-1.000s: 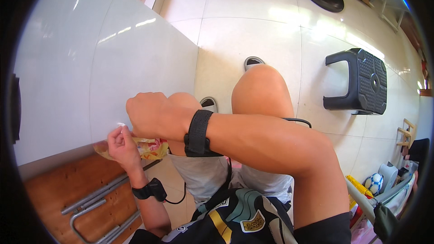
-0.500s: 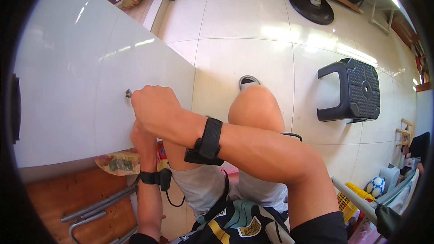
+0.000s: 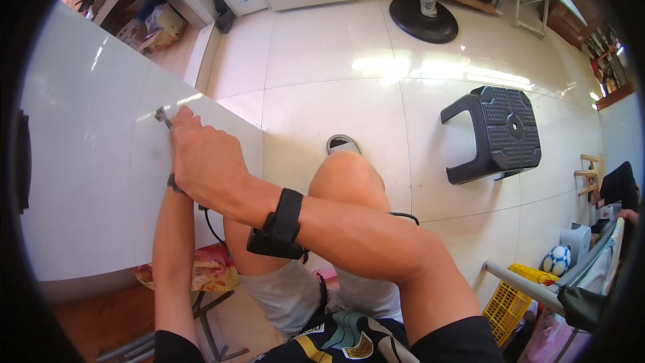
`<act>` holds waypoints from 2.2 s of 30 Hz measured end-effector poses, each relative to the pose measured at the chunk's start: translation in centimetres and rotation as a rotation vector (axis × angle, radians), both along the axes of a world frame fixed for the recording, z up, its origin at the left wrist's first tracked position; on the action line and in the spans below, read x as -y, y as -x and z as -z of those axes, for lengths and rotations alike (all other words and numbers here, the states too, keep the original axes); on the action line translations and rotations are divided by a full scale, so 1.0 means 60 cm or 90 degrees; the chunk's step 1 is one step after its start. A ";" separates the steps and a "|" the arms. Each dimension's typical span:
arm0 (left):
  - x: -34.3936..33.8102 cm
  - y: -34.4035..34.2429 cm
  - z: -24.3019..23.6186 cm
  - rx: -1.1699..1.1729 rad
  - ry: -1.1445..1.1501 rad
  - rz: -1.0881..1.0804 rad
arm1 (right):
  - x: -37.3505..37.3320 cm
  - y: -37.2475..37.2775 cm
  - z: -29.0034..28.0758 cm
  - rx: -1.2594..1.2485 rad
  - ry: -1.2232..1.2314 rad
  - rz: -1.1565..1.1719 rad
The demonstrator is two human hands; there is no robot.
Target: Repairing or manipulating a lock mechanism on a white cabinet using a small tool.
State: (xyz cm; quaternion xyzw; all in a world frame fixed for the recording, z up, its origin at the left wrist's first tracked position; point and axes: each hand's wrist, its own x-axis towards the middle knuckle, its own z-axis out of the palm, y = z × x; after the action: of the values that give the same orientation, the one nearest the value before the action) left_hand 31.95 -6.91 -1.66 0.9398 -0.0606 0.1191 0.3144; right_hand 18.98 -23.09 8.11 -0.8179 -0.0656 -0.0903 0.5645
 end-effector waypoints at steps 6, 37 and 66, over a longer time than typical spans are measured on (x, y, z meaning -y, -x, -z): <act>0.045 0.019 -0.004 -0.118 -0.315 0.081 | 0.014 -0.011 0.019 0.061 0.005 0.069; -0.156 0.477 0.086 -0.068 -0.016 -0.216 | -0.077 0.083 0.074 0.014 0.258 -0.389; -0.138 0.514 0.116 -0.099 0.212 -0.322 | -0.124 0.055 0.115 -0.114 0.272 -0.442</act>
State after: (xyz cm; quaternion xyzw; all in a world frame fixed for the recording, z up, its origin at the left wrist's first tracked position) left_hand 1.09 1.37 -8.60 0.8669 0.2195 0.1294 0.4284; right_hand 15.70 -15.63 1.21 -0.8506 -0.3055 0.1922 0.3822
